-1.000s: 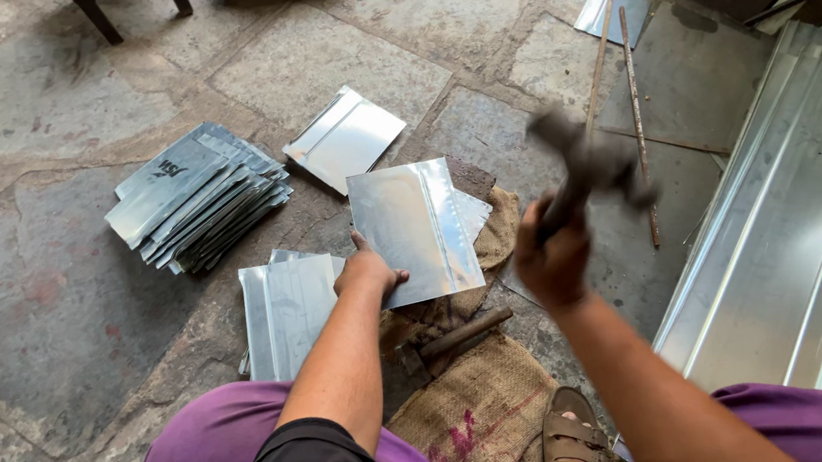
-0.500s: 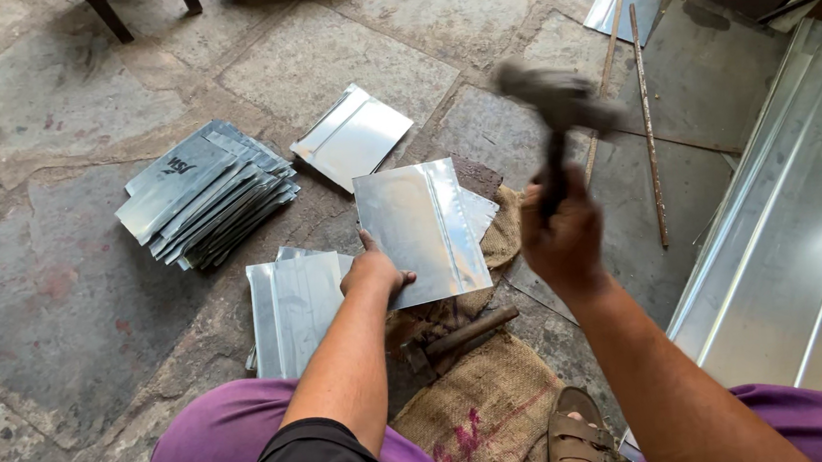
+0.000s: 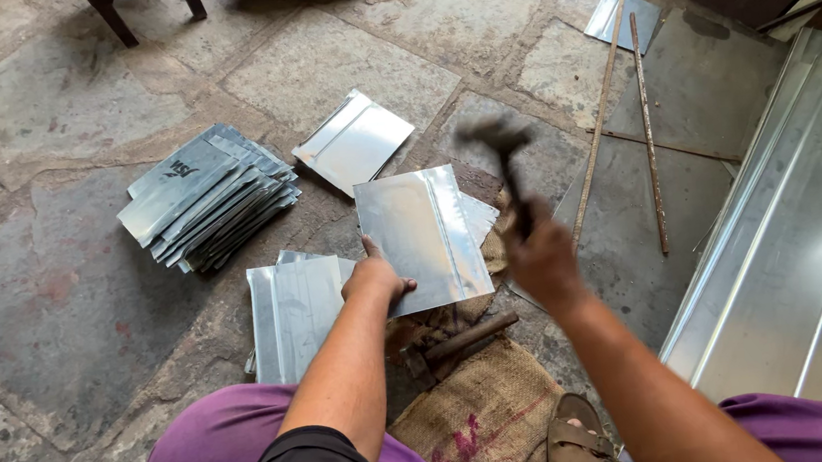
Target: The person hammers several metal plates one at a time on an anvil while sitting on the floor.
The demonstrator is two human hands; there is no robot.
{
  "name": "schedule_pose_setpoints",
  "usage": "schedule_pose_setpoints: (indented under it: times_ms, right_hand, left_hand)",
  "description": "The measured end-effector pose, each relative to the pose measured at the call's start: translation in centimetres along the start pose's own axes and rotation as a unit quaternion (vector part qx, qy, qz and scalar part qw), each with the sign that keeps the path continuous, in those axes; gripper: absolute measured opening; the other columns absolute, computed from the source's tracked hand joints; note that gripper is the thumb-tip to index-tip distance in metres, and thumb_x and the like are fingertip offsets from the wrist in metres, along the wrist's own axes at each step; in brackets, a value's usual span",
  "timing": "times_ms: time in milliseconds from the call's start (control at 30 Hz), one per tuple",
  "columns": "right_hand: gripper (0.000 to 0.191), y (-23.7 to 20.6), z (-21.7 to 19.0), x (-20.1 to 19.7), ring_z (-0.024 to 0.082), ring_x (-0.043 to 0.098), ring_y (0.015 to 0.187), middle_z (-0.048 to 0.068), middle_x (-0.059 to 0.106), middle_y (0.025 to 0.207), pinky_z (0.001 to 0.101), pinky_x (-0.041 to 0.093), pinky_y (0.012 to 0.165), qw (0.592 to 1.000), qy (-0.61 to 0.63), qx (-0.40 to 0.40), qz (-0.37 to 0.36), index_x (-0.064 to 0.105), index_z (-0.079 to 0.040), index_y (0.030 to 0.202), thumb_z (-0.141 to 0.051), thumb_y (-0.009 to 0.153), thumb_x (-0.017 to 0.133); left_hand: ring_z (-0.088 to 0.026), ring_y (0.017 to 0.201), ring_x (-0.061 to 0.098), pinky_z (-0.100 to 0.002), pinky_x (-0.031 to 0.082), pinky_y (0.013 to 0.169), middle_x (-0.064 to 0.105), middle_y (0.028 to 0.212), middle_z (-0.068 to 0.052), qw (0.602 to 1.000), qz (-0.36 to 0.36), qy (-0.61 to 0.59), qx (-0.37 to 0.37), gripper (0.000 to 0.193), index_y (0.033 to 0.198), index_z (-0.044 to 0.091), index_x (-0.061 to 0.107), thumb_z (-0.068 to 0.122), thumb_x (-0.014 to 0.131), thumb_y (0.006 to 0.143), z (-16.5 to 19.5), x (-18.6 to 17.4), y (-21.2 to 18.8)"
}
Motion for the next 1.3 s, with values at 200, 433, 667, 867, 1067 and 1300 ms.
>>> schedule_pose_setpoints:
  times_ms: [200, 433, 667, 867, 1067, 1300]
  right_hand:
    - [0.007, -1.8, -3.0, -4.2, 0.015, 0.057, 0.062, 0.006, 0.053, 0.074, 0.0317, 0.05, 0.057, 0.913, 0.04, -0.294, 0.28, 0.049, -0.005, 0.106, -0.01, 0.106, 0.053]
    - [0.017, -3.7, 6.6, 6.0, 0.02, 0.059, 0.056, 0.009, 0.062, 0.07, 0.0357, 0.05, 0.05, 0.966, -0.143, 0.164, -0.141, 0.051, -0.013, 0.118, -0.014, 0.101, 0.051]
    - [0.013, 0.5, -2.8, -1.9, 0.021, 0.06, 0.056, 0.01, 0.058, 0.071, 0.0373, 0.052, 0.046, 0.984, 0.005, -0.14, 0.108, 0.051, -0.002, 0.11, -0.015, 0.106, 0.05]
    - [0.008, -2.4, -1.2, 0.4, 0.028, 0.064, 0.067, 0.016, 0.06, 0.077, 0.0402, 0.056, 0.063, 0.954, -0.061, -0.213, 0.204, 0.051, -0.003, 0.109, -0.01, 0.105, 0.052]
    - [0.029, -2.9, 5.2, 6.6, 0.023, 0.067, 0.063, 0.01, 0.067, 0.074, 0.0405, 0.056, 0.059, 0.95, -0.197, 0.151, -0.192, 0.052, -0.011, 0.126, -0.015, 0.097, 0.055]
    - [0.015, 0.0, -4.2, -0.4, 0.019, 0.06, 0.058, 0.007, 0.056, 0.071, 0.0354, 0.053, 0.051, 0.977, 0.043, -0.174, 0.119, 0.05, -0.004, 0.107, -0.018, 0.106, 0.053]
  left_hand:
    - [-0.029, 0.137, 0.056, -0.043, 0.05, 0.107, 0.052, 0.153, -0.017, 1.0, -0.012, 0.009, -0.011, 0.143, 0.162, 0.015, -0.025, 0.056, 0.083, 0.078, -0.1, -0.1, -0.6]
    - [-0.031, 0.139, 0.053, -0.045, 0.048, 0.11, 0.05, 0.155, -0.018, 0.999, -0.021, 0.024, -0.007, 0.145, 0.161, 0.017, -0.025, 0.056, 0.086, 0.077, -0.1, -0.1, -1.1]
    - [-0.031, 0.14, 0.051, -0.044, 0.046, 0.112, 0.045, 0.158, -0.018, 1.0, -0.016, 0.003, 0.004, 0.148, 0.16, 0.015, -0.027, 0.052, 0.089, 0.076, -0.1, 0.1, -1.3]
    - [-0.032, 0.139, 0.053, -0.043, 0.047, 0.112, 0.046, 0.157, -0.019, 1.0, -0.012, -0.002, 0.009, 0.147, 0.161, 0.015, -0.026, 0.052, 0.087, 0.076, -0.1, -0.2, -1.9]
    - [-0.034, 0.14, 0.052, -0.042, 0.045, 0.114, 0.039, 0.161, -0.023, 1.0, -0.027, -0.01, 0.01, 0.149, 0.16, 0.015, -0.029, 0.049, 0.088, 0.075, 0.0, 0.0, -1.8]
    - [-0.034, 0.144, 0.046, -0.042, 0.042, 0.116, 0.035, 0.163, -0.022, 0.999, -0.031, 0.01, 0.019, 0.152, 0.159, 0.013, -0.031, 0.051, 0.09, 0.075, -0.3, 0.2, -1.9]
Point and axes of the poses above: each hand's wrist, its own y-axis towards the middle knuckle, its own x-axis out of the palm, z = x × y, the point moved 8 cm from there along y, towards the middle knuckle
